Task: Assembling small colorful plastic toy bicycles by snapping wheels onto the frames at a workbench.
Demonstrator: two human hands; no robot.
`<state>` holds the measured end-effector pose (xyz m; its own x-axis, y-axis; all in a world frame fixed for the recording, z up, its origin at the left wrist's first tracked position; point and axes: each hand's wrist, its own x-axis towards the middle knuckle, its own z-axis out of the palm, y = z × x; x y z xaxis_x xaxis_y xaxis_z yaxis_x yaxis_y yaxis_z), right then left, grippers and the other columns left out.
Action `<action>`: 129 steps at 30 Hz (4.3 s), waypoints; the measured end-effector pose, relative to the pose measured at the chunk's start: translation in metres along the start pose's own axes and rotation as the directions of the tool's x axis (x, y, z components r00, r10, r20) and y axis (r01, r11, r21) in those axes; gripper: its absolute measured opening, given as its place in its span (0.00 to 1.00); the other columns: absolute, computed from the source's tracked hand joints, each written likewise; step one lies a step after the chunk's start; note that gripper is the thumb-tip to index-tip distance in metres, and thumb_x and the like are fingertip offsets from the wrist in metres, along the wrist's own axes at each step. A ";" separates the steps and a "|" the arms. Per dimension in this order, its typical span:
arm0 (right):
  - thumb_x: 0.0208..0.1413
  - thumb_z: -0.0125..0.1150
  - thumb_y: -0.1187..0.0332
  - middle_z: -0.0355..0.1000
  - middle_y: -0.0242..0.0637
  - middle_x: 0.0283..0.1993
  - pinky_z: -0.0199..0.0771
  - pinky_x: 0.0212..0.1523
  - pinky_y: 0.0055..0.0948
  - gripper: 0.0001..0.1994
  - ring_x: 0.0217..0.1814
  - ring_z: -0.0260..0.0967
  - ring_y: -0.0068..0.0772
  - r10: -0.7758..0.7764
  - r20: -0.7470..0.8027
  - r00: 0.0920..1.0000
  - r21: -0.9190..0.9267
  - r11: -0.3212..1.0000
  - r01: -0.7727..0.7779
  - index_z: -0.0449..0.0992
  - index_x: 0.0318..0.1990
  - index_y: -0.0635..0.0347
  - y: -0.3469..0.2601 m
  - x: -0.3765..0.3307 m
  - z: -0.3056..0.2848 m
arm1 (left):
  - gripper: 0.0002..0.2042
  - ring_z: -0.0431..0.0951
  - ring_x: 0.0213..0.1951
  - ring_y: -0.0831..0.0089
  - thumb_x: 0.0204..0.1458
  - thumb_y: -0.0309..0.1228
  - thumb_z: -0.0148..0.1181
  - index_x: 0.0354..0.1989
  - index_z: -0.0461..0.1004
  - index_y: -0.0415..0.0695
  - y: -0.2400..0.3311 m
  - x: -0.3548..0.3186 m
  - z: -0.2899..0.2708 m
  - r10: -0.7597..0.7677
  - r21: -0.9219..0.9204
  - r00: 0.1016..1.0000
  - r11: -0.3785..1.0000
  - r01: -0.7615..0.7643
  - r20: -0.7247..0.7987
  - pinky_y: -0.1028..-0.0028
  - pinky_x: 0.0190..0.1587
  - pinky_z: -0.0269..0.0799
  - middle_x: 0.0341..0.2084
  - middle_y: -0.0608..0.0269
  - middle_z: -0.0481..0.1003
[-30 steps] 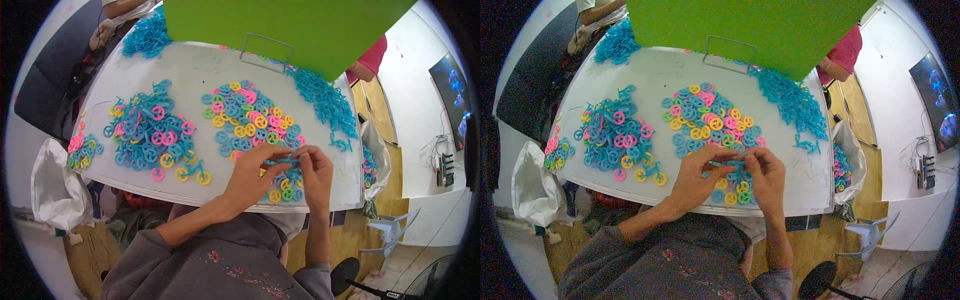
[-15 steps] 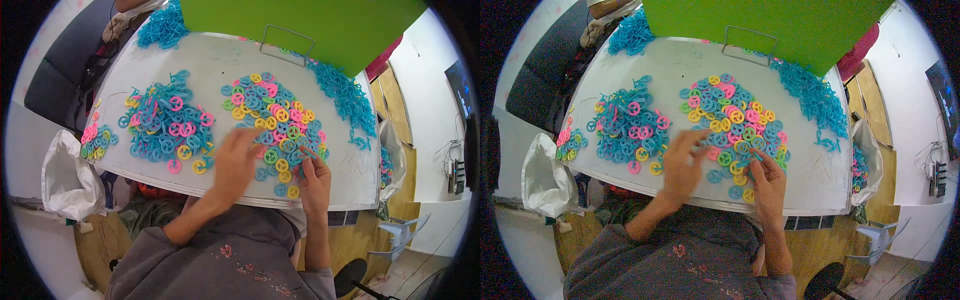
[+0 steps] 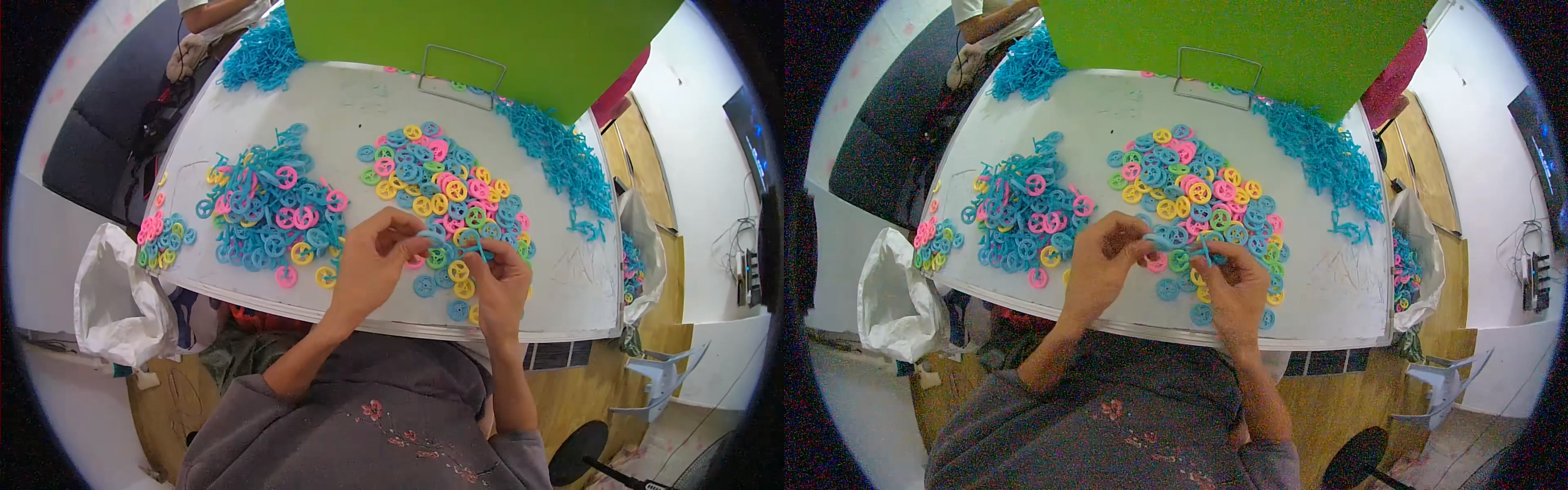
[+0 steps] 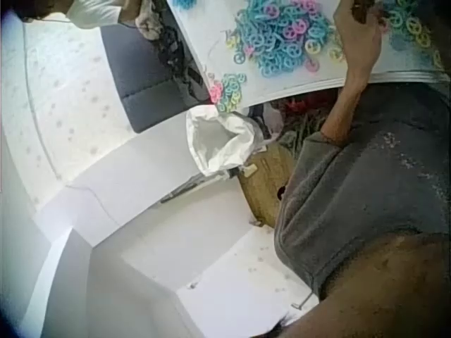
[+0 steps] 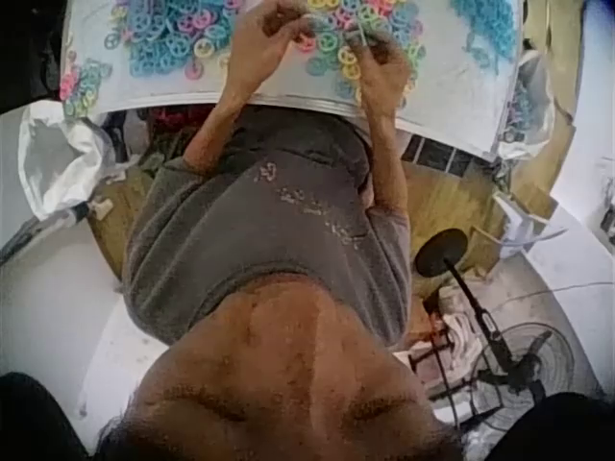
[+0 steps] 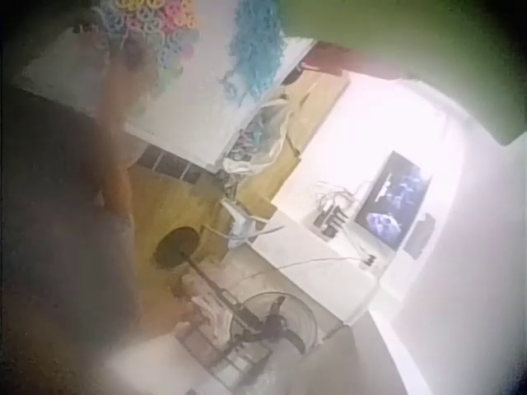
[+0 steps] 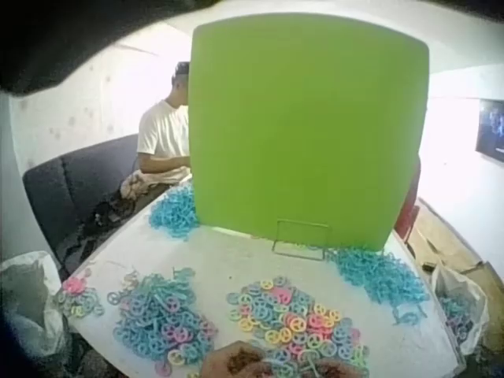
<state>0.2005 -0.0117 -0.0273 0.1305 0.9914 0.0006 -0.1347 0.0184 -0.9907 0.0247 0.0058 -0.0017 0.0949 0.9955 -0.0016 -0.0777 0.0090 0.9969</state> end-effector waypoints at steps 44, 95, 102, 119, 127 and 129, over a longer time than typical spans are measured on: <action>0.56 0.61 0.74 0.74 0.29 0.35 0.66 0.36 0.15 0.06 0.35 0.67 0.14 0.141 0.083 0.987 -0.092 0.987 -0.133 0.72 0.39 0.63 0.005 0.002 -0.002 | 0.05 0.71 0.30 0.80 0.55 0.18 0.53 0.32 0.63 0.39 -0.021 0.001 0.023 0.044 0.161 0.990 0.987 -0.023 -0.131 0.79 0.34 0.69 0.25 0.66 0.70; 0.43 0.72 0.72 0.72 0.35 0.25 0.65 0.28 0.24 0.08 0.27 0.67 0.24 -0.352 0.130 0.927 -0.577 0.734 0.359 0.79 0.29 0.64 0.005 0.013 0.004 | 0.02 0.73 0.25 0.56 0.49 0.21 0.59 0.29 0.72 0.40 -0.036 0.005 0.030 0.492 0.525 0.845 0.786 -0.326 -0.210 0.64 0.25 0.65 0.21 0.53 0.72; 0.36 0.74 0.75 0.73 0.36 0.26 0.68 0.34 0.30 0.11 0.34 0.69 0.34 -0.539 0.236 0.809 -0.717 0.465 0.519 0.80 0.30 0.62 -0.005 0.016 0.006 | 0.03 0.76 0.28 0.71 0.52 0.21 0.56 0.34 0.74 0.36 -0.032 0.000 0.028 0.303 0.450 0.934 0.872 -0.193 -0.187 0.73 0.32 0.70 0.26 0.56 0.76; 0.40 0.60 0.86 0.69 0.41 0.46 0.71 0.44 0.27 0.21 0.47 0.70 0.34 -0.314 0.475 0.822 -0.522 0.651 0.551 0.74 0.47 0.63 -0.019 0.010 -0.035 | 0.07 0.73 0.29 0.73 0.54 0.27 0.58 0.39 0.75 0.40 -0.026 0.015 0.024 0.158 0.339 0.986 0.932 -0.128 -0.061 0.74 0.32 0.69 0.26 0.60 0.74; 0.49 0.57 0.85 0.73 0.40 0.38 0.71 0.45 0.29 0.10 0.46 0.70 0.30 -0.250 0.081 0.965 -0.398 0.879 0.262 0.75 0.38 0.64 -0.010 0.016 -0.038 | 0.13 0.73 0.31 0.59 0.40 0.28 0.68 0.37 0.75 0.44 -0.049 0.036 0.022 0.529 0.804 0.845 0.470 -0.364 0.073 0.64 0.35 0.69 0.28 0.58 0.73; 0.48 0.59 0.84 0.74 0.40 0.38 0.71 0.45 0.30 0.10 0.46 0.70 0.31 -0.336 0.111 0.935 -0.466 0.814 0.347 0.75 0.38 0.64 -0.010 0.018 -0.037 | 0.12 0.74 0.31 0.65 0.41 0.27 0.68 0.36 0.75 0.43 -0.042 0.035 0.020 0.445 0.652 0.894 0.693 -0.308 -0.051 0.68 0.35 0.69 0.28 0.58 0.74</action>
<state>0.2409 0.0013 -0.0224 0.0578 0.9356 0.3482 0.3932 0.2992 -0.8694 0.0515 0.0385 -0.0415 -0.0001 0.8989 0.4381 0.5642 -0.3617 0.7422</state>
